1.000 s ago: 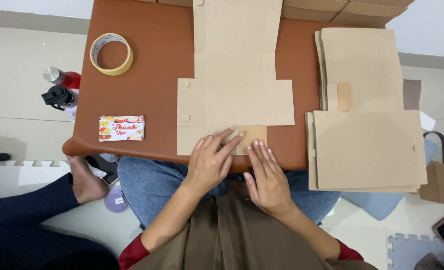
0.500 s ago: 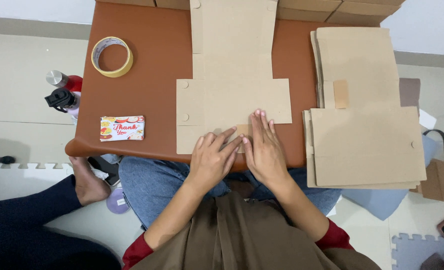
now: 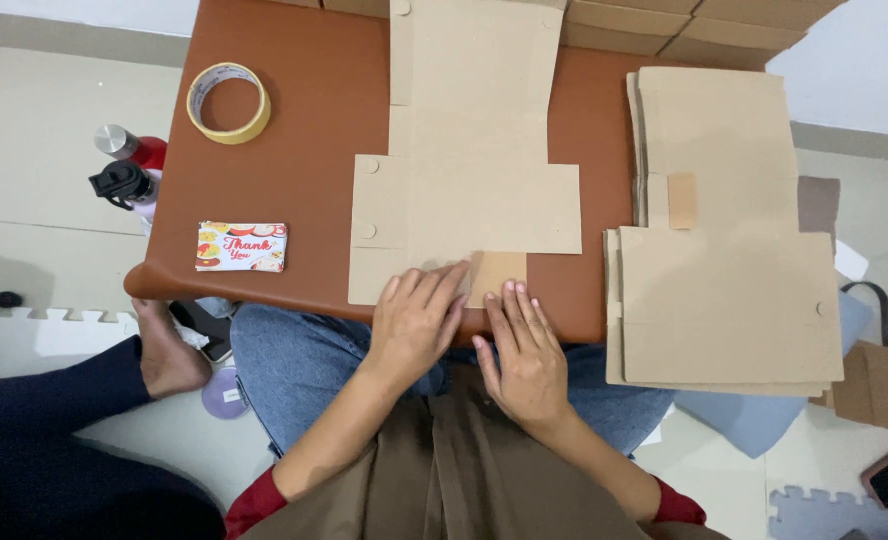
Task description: The person assembles a small cardboard box by folding a flat sheet along pre-scored lines and securing the flaps with adhesive tape. They then place a small thank you card inside the box and close the lid.
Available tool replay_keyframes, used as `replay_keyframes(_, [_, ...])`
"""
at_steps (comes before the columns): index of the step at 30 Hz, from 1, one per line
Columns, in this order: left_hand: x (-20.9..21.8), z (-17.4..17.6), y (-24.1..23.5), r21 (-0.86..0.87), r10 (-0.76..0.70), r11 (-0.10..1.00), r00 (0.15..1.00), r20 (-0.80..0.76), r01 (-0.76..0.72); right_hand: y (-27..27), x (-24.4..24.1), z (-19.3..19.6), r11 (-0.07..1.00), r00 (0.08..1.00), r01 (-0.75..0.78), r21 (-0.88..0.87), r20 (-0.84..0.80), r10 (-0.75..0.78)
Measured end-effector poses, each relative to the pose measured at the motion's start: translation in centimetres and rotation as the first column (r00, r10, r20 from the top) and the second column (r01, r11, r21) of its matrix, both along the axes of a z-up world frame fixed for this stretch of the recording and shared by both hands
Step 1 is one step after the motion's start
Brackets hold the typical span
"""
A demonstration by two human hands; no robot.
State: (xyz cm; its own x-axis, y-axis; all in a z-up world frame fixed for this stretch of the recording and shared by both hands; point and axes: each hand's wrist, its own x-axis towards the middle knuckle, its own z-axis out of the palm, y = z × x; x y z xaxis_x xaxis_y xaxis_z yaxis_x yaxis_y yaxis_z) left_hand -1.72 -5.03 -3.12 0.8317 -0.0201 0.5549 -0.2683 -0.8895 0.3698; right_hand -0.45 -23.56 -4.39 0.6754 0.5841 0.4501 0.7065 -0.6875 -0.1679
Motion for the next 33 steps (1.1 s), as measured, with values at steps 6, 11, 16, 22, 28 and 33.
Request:
replay_keyframes(6, [-4.0,1.5,4.3,0.063,0.496,0.866,0.868,0.013,-0.496,-0.1,0.1,0.1,0.999,1.000,-0.003,0.040,0.006,0.002])
replay_keyframes(11, [-5.5,2.9,1.7,-0.011,0.489,0.865,0.846,-0.214,-0.502,0.1,0.2,0.7,0.998,1.000,-0.013,0.063,0.012,0.012])
replay_keyframes(16, [-5.1,2.0,0.9,-0.419,0.339,0.807,0.907,-0.250,-0.416,0.1,0.3,0.7,0.996,1.000,0.005,0.088,0.017,-0.006])
replay_keyframes(22, [-4.8,0.1,0.7,-0.888,0.186,0.429,0.978,-0.089,-0.163,0.1,0.2,0.7,0.996,1.000,-0.001,0.090,0.022,-0.001])
replay_keyframes(28, [-4.6,0.0,-0.4,-0.112,0.141,0.983,0.989,-0.039,-0.144,0.0,0.2,1.0,0.998,1.000,-0.003,0.068,0.022,0.002])
replay_keyframes(33, [-4.3,-2.0,-1.3,0.097,0.163,0.983,0.982,-0.094,-0.154,0.1,0.1,1.4,0.997,1.000,-0.022,0.078,-0.016,0.023])
